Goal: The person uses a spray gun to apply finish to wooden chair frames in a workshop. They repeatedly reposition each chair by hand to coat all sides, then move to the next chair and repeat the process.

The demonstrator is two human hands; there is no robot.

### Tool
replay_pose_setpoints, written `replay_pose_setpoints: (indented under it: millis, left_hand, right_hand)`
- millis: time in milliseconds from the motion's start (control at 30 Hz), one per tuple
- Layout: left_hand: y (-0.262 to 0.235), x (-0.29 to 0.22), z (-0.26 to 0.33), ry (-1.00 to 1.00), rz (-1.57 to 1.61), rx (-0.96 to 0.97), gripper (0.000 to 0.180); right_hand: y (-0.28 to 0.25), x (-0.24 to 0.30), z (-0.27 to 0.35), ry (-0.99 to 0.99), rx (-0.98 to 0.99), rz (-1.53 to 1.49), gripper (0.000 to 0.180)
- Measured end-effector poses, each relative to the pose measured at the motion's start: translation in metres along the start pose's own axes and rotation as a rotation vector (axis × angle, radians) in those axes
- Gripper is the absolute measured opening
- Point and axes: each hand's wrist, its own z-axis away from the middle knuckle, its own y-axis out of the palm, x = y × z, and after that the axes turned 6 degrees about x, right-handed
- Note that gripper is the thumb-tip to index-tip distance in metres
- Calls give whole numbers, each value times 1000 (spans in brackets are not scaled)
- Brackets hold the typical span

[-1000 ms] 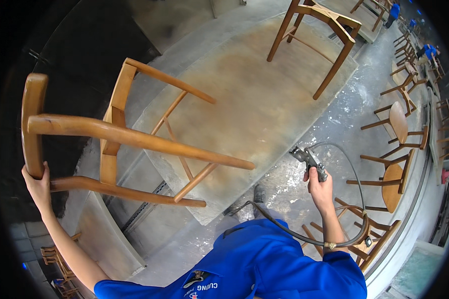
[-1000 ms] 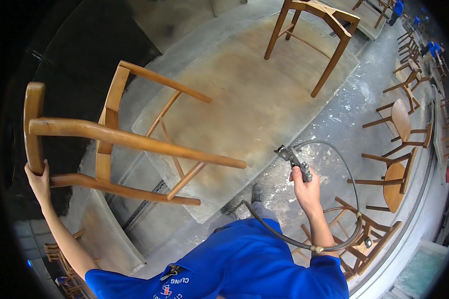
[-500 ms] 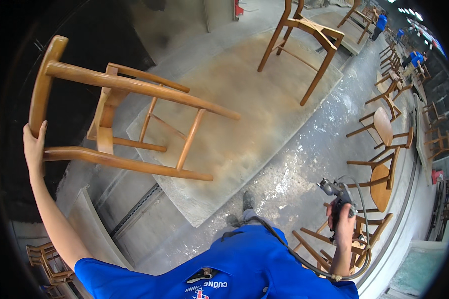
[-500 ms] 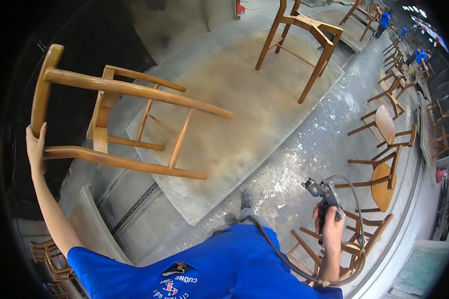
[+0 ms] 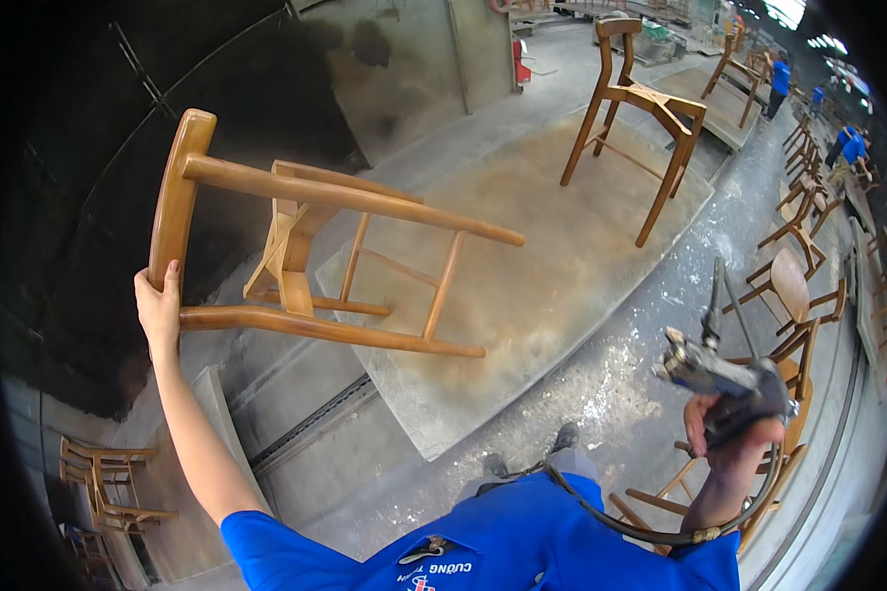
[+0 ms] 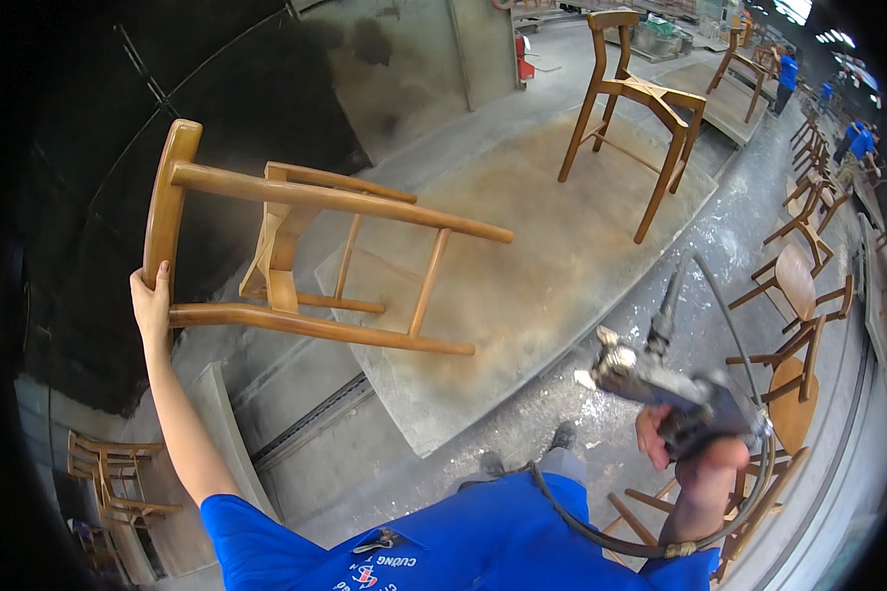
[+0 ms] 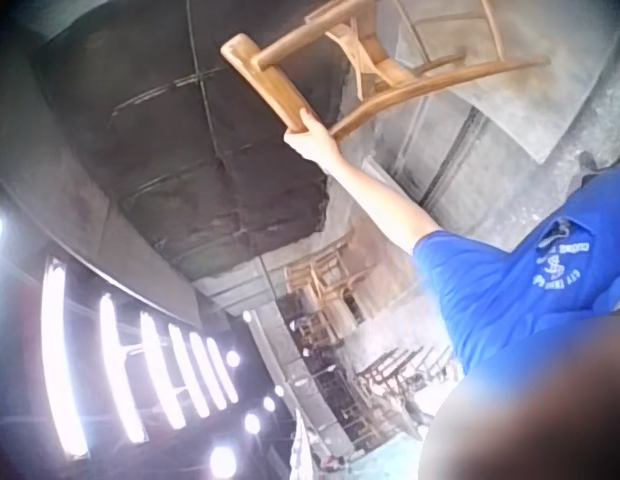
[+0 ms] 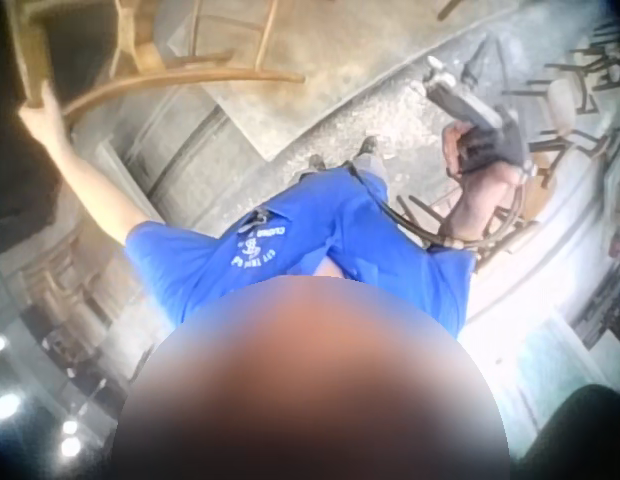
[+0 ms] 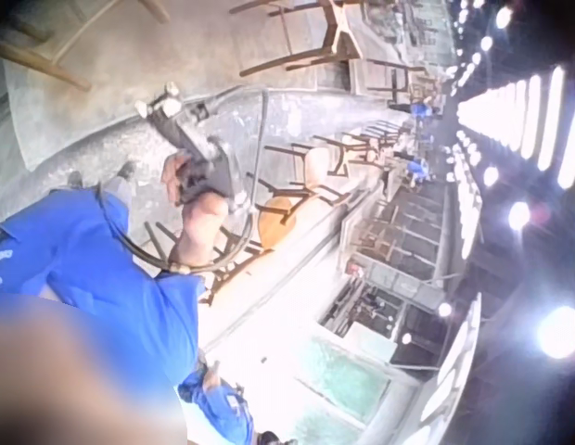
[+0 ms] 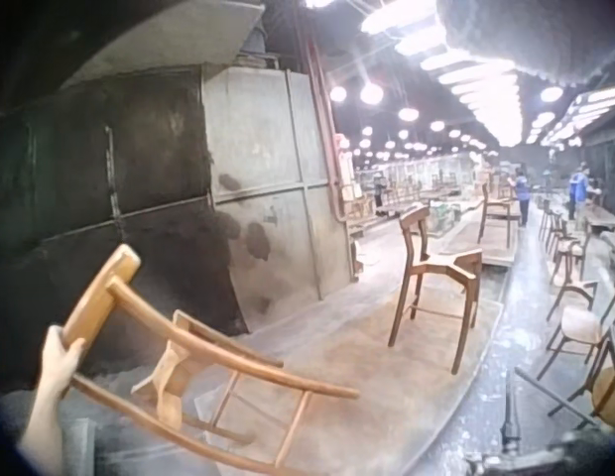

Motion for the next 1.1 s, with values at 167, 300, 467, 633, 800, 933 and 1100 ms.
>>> replay_pose_setpoints:
  millis: [167,300,467,633,800,933,1100]
  left_hand:
    - [-15,-3,65,-23,71,-42,57]
    - [-26,-4,109,43,131,-36,50]
    - [-37,-22,153,-6,110,-57,60]
    - [-45,-39,189,-46,109,-30,63]
    - [-50,-40,208,-89,153,37,63]
    - [-51,-25,213,-19,61,19,62]
    - [-52,1,200,-57,42,24,59]
  right_hand:
    - [-69,-8,-2,226,-130,448,73]
    - [-148,-5,-5,380,-260,558,66]
    - [-200,31,-36,258,-59,70,86]
    - [-186,48,-77,58,181,-180,97]
    - [-173,56,-112,254,404,6,99]
    - [-179,48,-125,372,188,282,89]
    - [-220,25,-128,545,78,328,66]
